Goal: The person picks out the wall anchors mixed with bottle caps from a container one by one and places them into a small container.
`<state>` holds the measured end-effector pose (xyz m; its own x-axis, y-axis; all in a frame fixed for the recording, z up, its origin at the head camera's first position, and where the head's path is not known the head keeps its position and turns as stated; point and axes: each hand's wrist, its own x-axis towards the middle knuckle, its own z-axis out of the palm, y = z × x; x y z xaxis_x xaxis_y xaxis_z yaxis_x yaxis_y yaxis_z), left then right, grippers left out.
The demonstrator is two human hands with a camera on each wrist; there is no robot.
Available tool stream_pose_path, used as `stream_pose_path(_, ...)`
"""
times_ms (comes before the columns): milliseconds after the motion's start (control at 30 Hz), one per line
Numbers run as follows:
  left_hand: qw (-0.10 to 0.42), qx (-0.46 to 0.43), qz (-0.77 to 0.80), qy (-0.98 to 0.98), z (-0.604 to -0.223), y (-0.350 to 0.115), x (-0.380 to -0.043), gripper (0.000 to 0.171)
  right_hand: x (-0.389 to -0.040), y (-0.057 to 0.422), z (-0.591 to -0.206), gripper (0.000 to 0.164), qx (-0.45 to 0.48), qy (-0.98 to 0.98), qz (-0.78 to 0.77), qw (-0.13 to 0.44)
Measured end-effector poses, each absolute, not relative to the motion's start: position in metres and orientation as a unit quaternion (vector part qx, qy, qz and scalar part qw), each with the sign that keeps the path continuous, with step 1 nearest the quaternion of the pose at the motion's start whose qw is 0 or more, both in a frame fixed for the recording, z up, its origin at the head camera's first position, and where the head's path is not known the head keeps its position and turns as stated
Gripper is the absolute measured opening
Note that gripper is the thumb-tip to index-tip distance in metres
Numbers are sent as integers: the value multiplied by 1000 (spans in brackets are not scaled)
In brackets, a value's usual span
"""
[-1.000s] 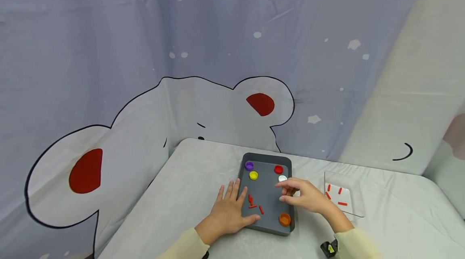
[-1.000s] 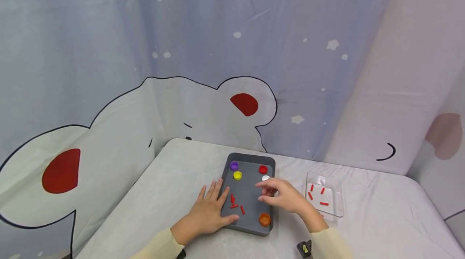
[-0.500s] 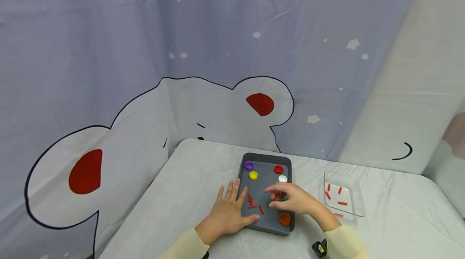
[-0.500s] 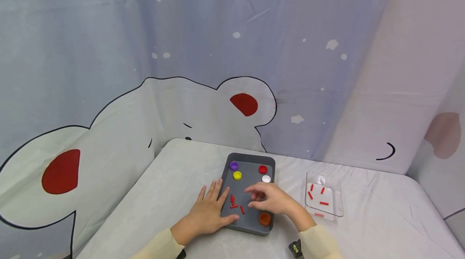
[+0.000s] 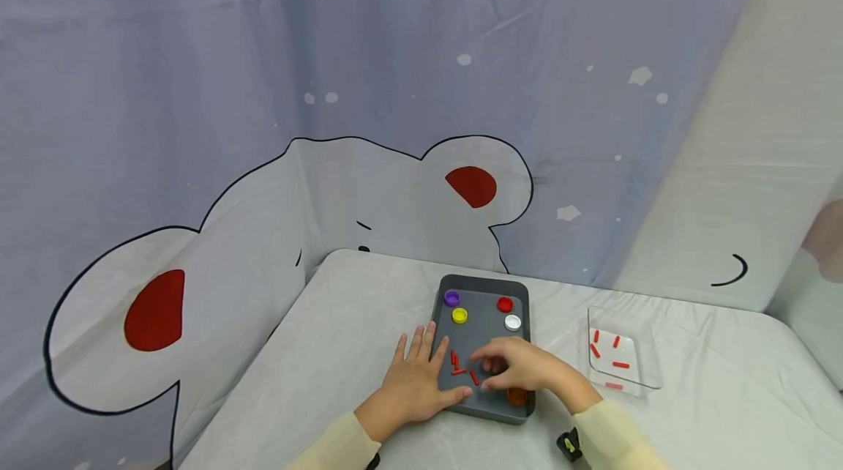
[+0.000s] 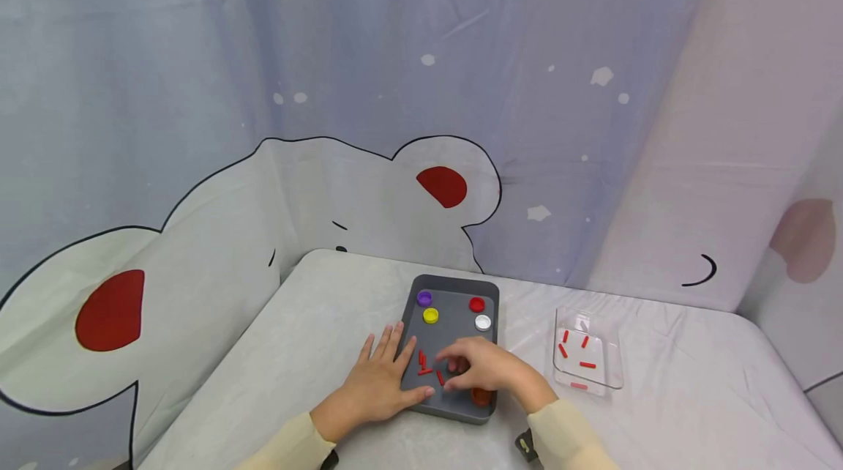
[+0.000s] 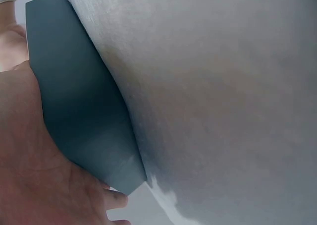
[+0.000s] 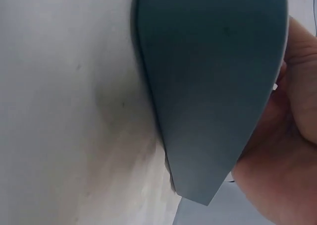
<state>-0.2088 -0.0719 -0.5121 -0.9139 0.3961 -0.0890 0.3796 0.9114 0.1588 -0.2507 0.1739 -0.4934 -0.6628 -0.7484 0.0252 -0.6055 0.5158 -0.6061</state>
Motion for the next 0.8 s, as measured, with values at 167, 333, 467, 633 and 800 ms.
stream_pose_path(167,59,201,66,976,-511,-72,-208,101,-251,168,-496,45,-387,877,-251,131)
stream_pose_path(333,58,201,67,976,-511,-71,-207,102,-251,162,-499,45,-375,890,-225,127)
stream_pose_path(467,59,201,70,975,-510,-71,-206,101,-251,161,-504,43,-372,897,-213,108)
stream_pose_path(633,60,201,69,975,-509,-71,-206,101,-250,160,-506,35,-376,897,-217,82)
stream_pose_path(800,63,202,73,975,-509,-71,-207,99,-249,158,-507,28,-374,900,-215,67)
